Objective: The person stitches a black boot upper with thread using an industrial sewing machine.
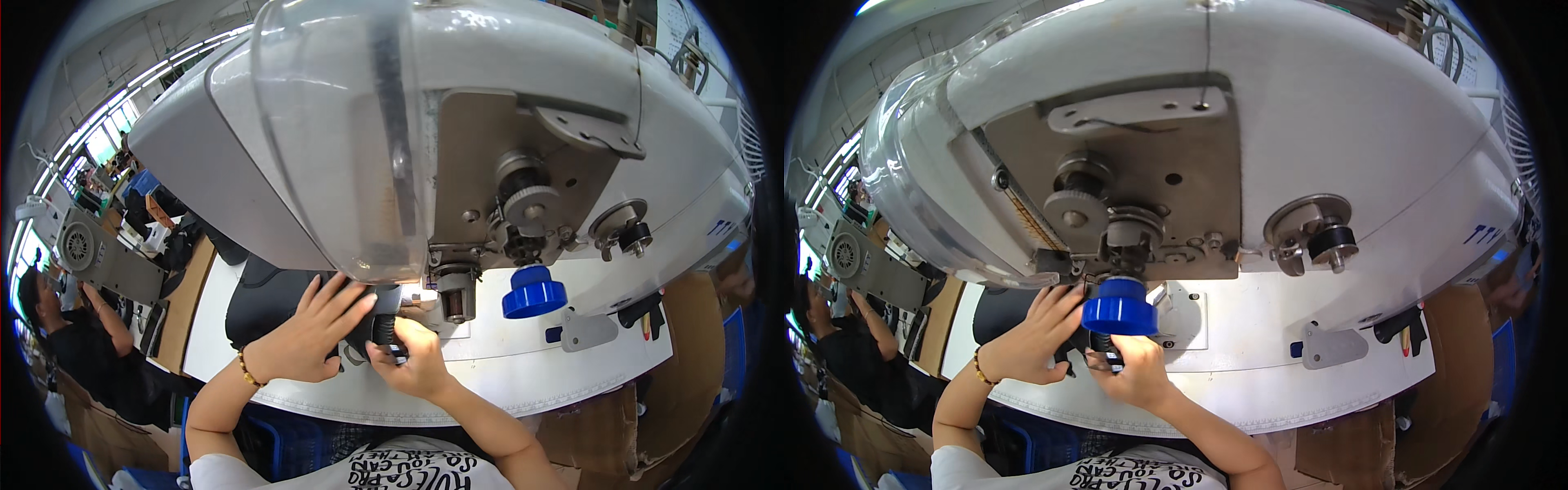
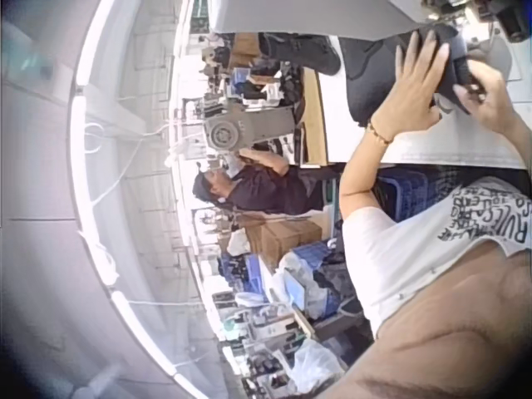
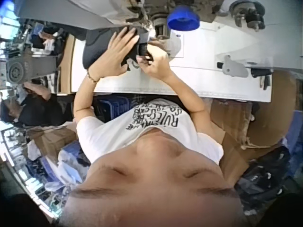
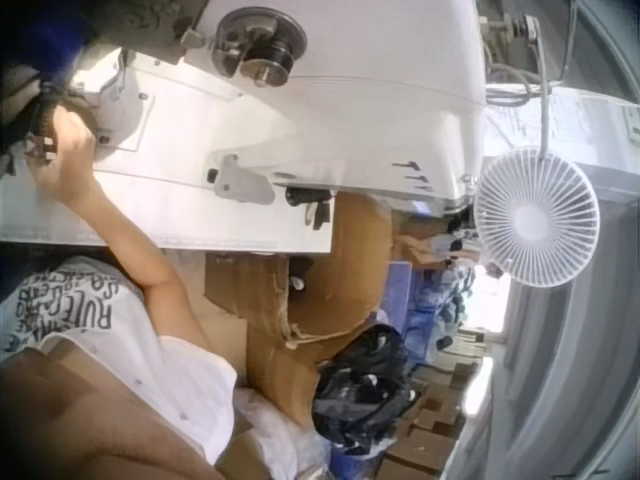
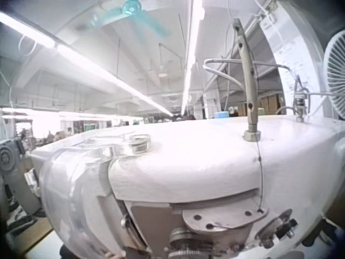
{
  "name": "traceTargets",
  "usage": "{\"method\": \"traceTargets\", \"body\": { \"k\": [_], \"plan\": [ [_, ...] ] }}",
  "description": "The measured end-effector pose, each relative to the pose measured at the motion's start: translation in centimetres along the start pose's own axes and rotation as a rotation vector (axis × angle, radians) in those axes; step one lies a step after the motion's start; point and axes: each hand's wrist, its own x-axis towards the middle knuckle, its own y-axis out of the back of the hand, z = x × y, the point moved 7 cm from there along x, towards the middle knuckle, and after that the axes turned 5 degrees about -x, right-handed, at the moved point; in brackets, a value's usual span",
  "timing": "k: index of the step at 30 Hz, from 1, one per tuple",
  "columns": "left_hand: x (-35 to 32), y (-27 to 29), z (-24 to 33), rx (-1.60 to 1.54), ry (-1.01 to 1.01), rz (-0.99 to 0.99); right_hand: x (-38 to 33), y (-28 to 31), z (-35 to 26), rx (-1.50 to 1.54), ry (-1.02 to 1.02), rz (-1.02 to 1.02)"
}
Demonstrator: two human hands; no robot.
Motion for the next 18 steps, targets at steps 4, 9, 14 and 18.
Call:
{"method": "traceTargets", "body": {
  "k": [4, 9, 14, 18],
  "plan": [
    [0.1, -0.5, 0.1, 0.157, 0.003, -0.086, -1.5, -1.8, 1.7, 0.746, -0.458, 0.038],
    [0.4, 0.1, 0.6, 0.164, -0.046, -0.031, -3.0, -1.9, 1.2, 1.05, -0.644, 0.167],
    [0.6, -0.3, 0.5, 0.245, -0.157, 0.093, -3.2, -3.1, 1.9, 0.972, -0.586, 0.006],
    [0.8, 0.4, 2.2, 0.315, -0.084, -0.006, -4.1, -3.6, 2.3, 1.032, -0.653, 0.119]
  ]
}}
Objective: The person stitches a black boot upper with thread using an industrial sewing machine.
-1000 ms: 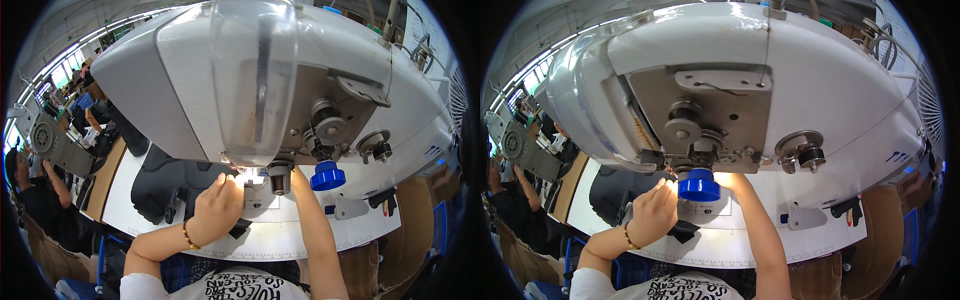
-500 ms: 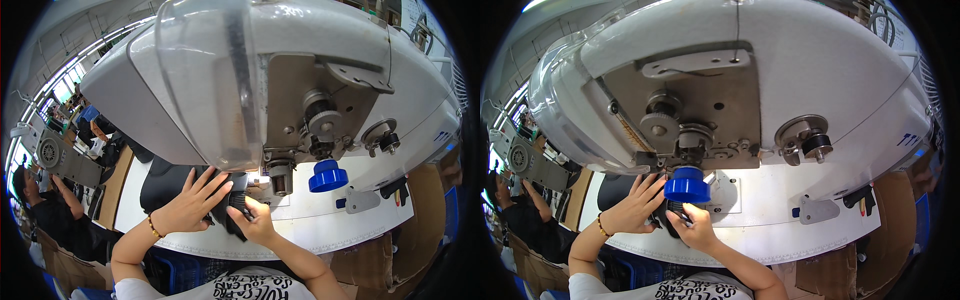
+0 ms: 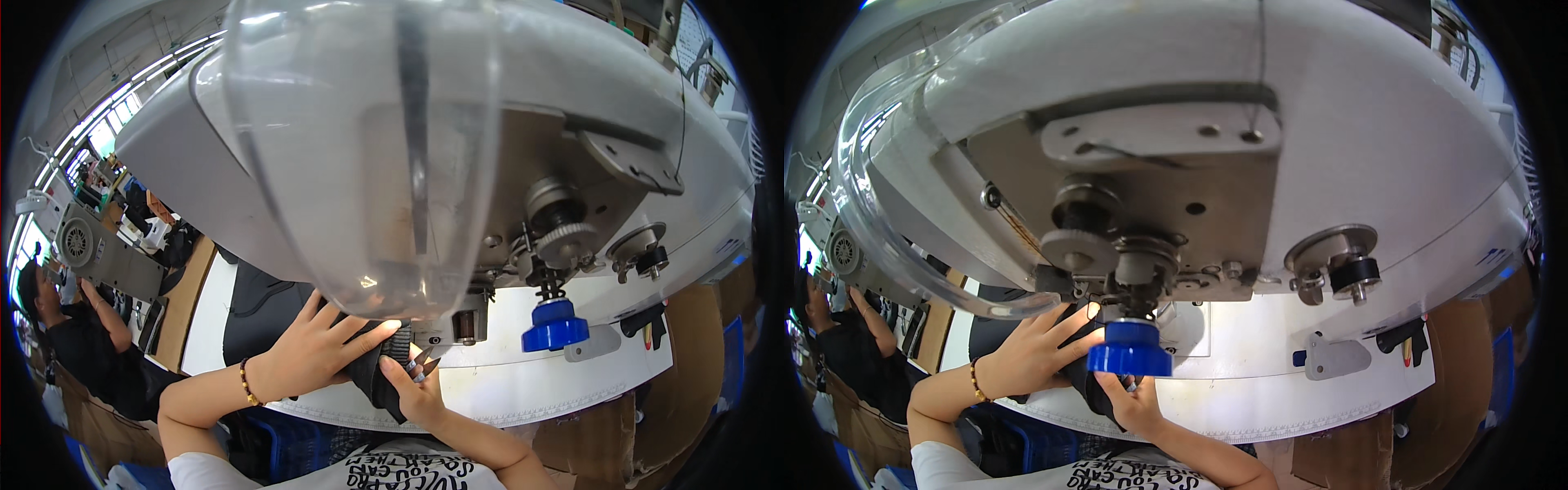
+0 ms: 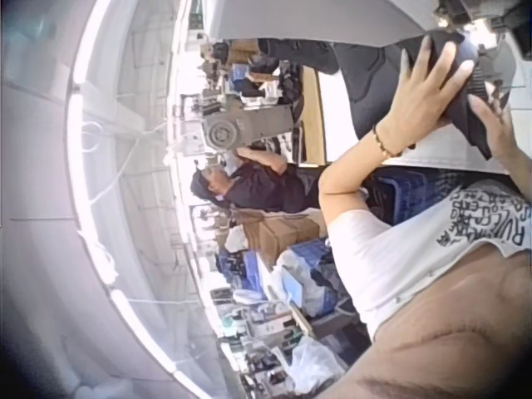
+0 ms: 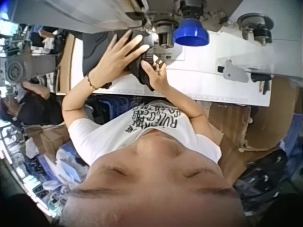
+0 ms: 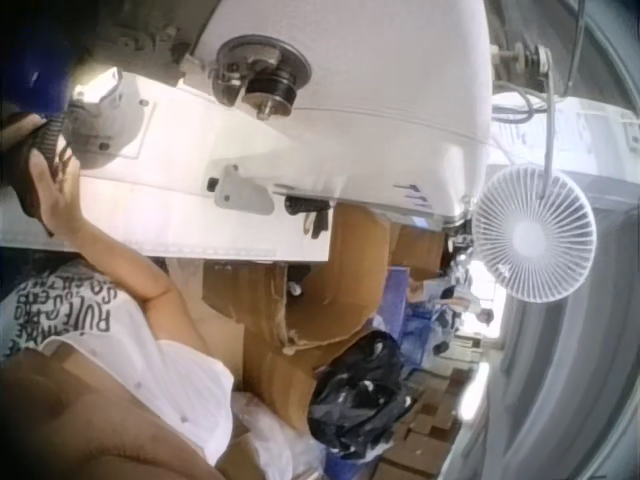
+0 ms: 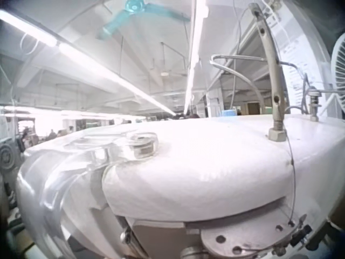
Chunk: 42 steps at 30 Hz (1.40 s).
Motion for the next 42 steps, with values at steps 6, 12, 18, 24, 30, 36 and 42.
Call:
{"method": "traceTargets", "body": {
  "k": [6, 12, 18, 24, 30, 36, 42],
  "plan": [
    [-0.1, 0.3, 0.7, 0.063, -0.006, 0.034, -0.2, 0.3, 1.5, -0.026, -0.052, -0.046],
    [-0.1, -0.2, 0.9, 0.048, 0.054, 0.099, 0.3, 0.2, 0.7, -0.021, -0.006, -0.054],
    [0.9, 0.4, 1.0, 0.083, 0.054, 0.127, 0.7, 0.8, 0.3, 0.057, -0.106, -0.011],
    [0.8, 0.4, 1.0, 0.081, 0.048, 0.179, 1.0, 1.1, -0.3, -0.114, 0.011, -0.034],
    [1.4, 1.0, 0.4, 0.004, 0.085, 0.154, 2.2, 1.2, -0.4, -0.098, -0.046, -0.023],
    [1.0, 0.7, 0.0, -0.046, 0.113, 0.179, 2.4, 1.1, -0.5, -0.091, 0.007, -0.03],
    [1.5, 0.5, -0.5, -0.119, 0.139, 0.216, 3.2, 1.4, -1.8, -0.108, 0.004, -0.056]
  ]
}}
